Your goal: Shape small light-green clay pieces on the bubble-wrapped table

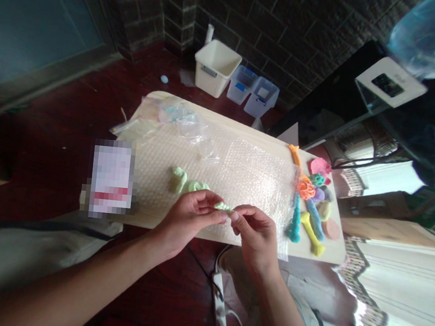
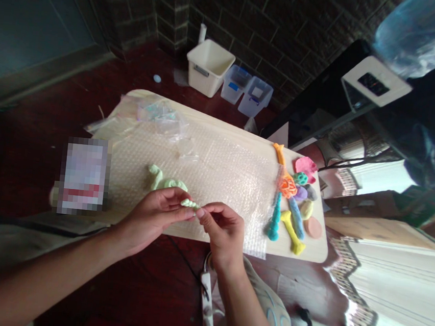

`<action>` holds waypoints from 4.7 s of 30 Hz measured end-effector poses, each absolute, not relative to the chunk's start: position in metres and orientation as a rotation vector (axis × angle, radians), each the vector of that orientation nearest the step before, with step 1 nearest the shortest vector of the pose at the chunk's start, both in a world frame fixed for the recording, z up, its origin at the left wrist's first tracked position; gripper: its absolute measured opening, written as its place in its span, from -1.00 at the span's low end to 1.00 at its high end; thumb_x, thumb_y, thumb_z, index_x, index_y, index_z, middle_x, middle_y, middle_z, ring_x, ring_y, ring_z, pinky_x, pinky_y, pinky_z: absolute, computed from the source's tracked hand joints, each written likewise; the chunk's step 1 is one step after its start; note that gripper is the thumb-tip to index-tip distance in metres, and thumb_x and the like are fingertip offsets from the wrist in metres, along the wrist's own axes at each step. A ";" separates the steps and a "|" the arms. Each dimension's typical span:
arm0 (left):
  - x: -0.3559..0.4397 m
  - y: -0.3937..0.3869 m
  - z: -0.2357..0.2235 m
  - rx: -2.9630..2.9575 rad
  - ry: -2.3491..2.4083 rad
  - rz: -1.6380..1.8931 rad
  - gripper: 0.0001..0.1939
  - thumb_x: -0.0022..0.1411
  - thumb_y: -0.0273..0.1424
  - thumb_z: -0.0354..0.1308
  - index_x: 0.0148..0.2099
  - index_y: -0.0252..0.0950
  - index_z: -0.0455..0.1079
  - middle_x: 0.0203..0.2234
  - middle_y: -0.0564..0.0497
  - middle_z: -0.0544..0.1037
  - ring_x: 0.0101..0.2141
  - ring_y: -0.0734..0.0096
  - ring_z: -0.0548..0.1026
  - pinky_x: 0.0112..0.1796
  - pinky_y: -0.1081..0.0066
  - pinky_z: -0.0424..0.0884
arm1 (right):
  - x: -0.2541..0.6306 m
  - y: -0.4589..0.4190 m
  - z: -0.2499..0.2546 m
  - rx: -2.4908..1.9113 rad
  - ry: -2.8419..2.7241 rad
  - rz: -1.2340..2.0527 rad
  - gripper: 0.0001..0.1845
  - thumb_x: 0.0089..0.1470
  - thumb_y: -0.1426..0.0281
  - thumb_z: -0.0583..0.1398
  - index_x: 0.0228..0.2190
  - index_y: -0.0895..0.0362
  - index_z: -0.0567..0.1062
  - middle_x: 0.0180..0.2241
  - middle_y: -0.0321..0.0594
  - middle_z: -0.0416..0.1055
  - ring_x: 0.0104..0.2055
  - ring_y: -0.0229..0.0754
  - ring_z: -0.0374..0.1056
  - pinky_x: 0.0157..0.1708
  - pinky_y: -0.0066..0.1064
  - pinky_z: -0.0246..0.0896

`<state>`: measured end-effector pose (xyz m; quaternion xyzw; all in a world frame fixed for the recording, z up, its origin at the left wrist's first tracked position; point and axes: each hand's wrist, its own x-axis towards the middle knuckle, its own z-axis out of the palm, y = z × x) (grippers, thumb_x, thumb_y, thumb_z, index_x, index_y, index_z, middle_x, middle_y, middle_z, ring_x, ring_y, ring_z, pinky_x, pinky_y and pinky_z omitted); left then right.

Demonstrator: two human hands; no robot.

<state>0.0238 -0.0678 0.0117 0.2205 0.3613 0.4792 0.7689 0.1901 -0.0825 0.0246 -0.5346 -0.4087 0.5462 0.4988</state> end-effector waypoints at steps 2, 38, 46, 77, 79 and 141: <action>0.024 -0.067 0.012 0.472 0.782 1.043 -0.66 -0.02 -0.49 0.55 -0.22 -0.34 0.50 -0.36 0.05 0.62 -0.30 0.45 0.58 -0.20 0.44 0.52 | 0.190 -0.082 0.025 -1.295 -1.011 1.320 -0.82 0.01 0.27 0.50 -0.45 0.08 0.68 -0.55 -0.31 0.46 -0.51 -0.30 0.23 -0.51 -0.42 0.10; 0.022 -0.068 0.010 0.521 0.762 1.015 -0.70 0.06 -0.43 0.52 -0.20 -0.33 0.51 -0.34 0.02 0.61 -0.31 0.41 0.58 -0.19 0.36 0.54 | 0.194 -0.085 0.025 -1.331 -1.085 1.337 -0.83 0.11 0.25 0.43 -0.42 0.08 0.67 -0.53 -0.30 0.49 -0.50 -0.28 0.25 -0.46 -0.39 0.12; 0.021 -0.067 0.014 0.464 0.759 1.007 -0.71 0.04 -0.43 0.53 -0.23 -0.34 0.51 -0.35 0.02 0.62 -0.32 0.41 0.58 -0.18 0.34 0.54 | 0.193 -0.085 0.027 -1.341 -1.037 1.332 -0.80 0.12 0.22 0.42 -0.33 0.09 0.67 -0.52 -0.27 0.49 -0.49 -0.24 0.29 -0.49 -0.39 0.15; -0.005 -0.059 0.031 1.239 1.084 1.173 -0.77 0.26 -0.21 0.31 -0.18 -0.28 0.52 -0.27 -0.08 0.62 -0.22 0.21 0.58 -0.18 0.31 0.48 | 0.249 -0.068 -0.013 -1.537 -1.235 0.777 -0.56 0.05 0.07 0.36 -0.21 0.19 0.63 -0.50 -0.22 0.53 -0.51 -0.22 0.37 -0.51 -0.39 0.28; -0.019 -0.050 0.027 1.649 1.292 1.192 -0.84 0.31 -0.30 0.24 -0.12 -0.24 0.53 -0.22 -0.08 0.63 -0.16 0.15 0.56 -0.07 0.23 0.45 | 0.256 -0.068 -0.017 -1.574 -1.268 0.733 -0.56 0.05 0.10 0.35 -0.21 0.21 0.64 -0.53 -0.23 0.52 -0.54 -0.23 0.34 -0.51 -0.38 0.26; -0.026 -0.052 0.009 1.980 1.080 1.012 -0.83 0.32 -0.57 0.26 -0.07 -0.26 0.52 -0.19 -0.02 0.65 -0.17 0.29 0.61 -0.13 0.38 0.47 | 0.171 -0.072 0.010 -1.267 -1.160 1.468 -0.68 0.02 0.14 0.47 -0.32 0.15 0.75 -0.50 -0.19 0.62 -0.49 -0.26 0.46 -0.40 -0.42 0.40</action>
